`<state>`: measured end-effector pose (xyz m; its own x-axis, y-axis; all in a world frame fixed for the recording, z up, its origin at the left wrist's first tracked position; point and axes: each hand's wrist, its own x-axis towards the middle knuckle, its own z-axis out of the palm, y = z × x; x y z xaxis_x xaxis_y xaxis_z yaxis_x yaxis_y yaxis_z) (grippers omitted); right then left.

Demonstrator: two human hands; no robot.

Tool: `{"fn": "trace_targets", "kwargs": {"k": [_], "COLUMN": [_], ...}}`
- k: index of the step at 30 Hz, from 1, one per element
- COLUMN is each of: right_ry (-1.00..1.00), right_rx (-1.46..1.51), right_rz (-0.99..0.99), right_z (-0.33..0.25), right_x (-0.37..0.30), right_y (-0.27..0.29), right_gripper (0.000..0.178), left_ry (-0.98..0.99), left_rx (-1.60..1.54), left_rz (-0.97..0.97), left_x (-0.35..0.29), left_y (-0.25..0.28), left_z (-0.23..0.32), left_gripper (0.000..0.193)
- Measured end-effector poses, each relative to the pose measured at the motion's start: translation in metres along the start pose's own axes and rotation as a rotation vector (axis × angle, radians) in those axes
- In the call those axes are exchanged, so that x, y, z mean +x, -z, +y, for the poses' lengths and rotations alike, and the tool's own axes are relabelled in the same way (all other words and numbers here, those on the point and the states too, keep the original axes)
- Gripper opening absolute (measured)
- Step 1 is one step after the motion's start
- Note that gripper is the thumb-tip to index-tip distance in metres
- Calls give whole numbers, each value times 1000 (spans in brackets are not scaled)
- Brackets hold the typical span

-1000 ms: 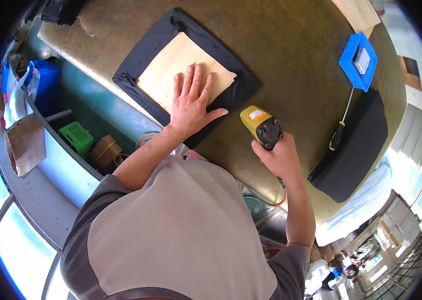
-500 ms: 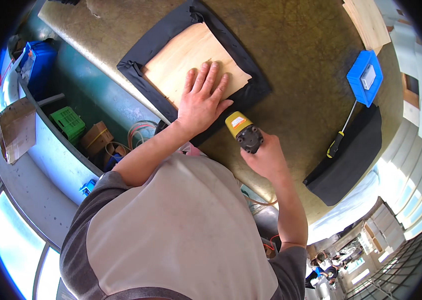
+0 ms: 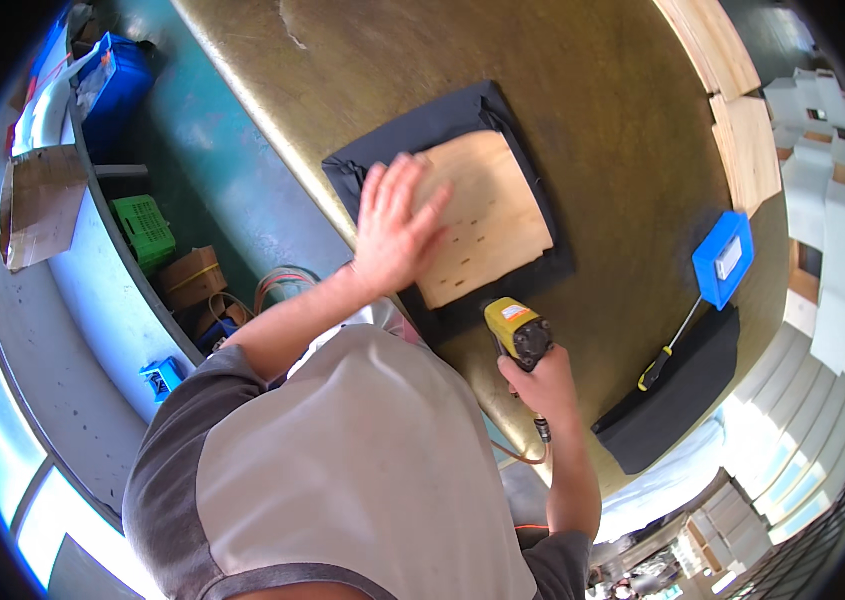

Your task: Upholster wooden panels by stapling black fabric around them using a pneumatic staple gun.

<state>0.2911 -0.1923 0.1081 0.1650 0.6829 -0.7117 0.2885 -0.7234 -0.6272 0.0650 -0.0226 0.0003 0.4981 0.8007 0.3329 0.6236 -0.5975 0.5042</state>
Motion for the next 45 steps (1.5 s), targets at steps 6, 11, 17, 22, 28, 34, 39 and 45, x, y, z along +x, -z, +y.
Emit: {"fn": "trace_targets", "kwargs": {"k": [6, 11, 17, 22, 28, 34, 39, 45], "right_ry": [192, 278, 193, 195, 201, 303, 0, 105], "right_rx": [35, -53, -204, -242, -433, -88, -266, -749], "right_rz": [-1, -23, -2, -105, -116, 118, 511, 779], "right_z": [-125, -179, -182, -187, -198, -121, 16, 117], "right_x": [65, 151, 174, 162, 150, 87, 27, -23], "right_y": [12, 6, -13, -34, -52, 1, 49, -12], "right_gripper": [17, 11, 12, 12, 16, 25, 34, 75], "left_ry": [26, -68, -143, -194, -245, -270, 46, 245], "left_rx": [145, 131, 62, 59, -7, -166, 217, 335], "left_rz": [-95, -22, 32, 30, 130, 64, 27, -202], "left_x": [21, 21, 15, 7, 6, -8, -1, 31], "left_y": [-6, -7, -6, -6, -13, 38, 41, 23], "left_z": [-38, -45, -45, -49, -51, -63, -83, -65], "left_gripper": [62, 52, 37, 35, 32, 42, 67, 73]}}
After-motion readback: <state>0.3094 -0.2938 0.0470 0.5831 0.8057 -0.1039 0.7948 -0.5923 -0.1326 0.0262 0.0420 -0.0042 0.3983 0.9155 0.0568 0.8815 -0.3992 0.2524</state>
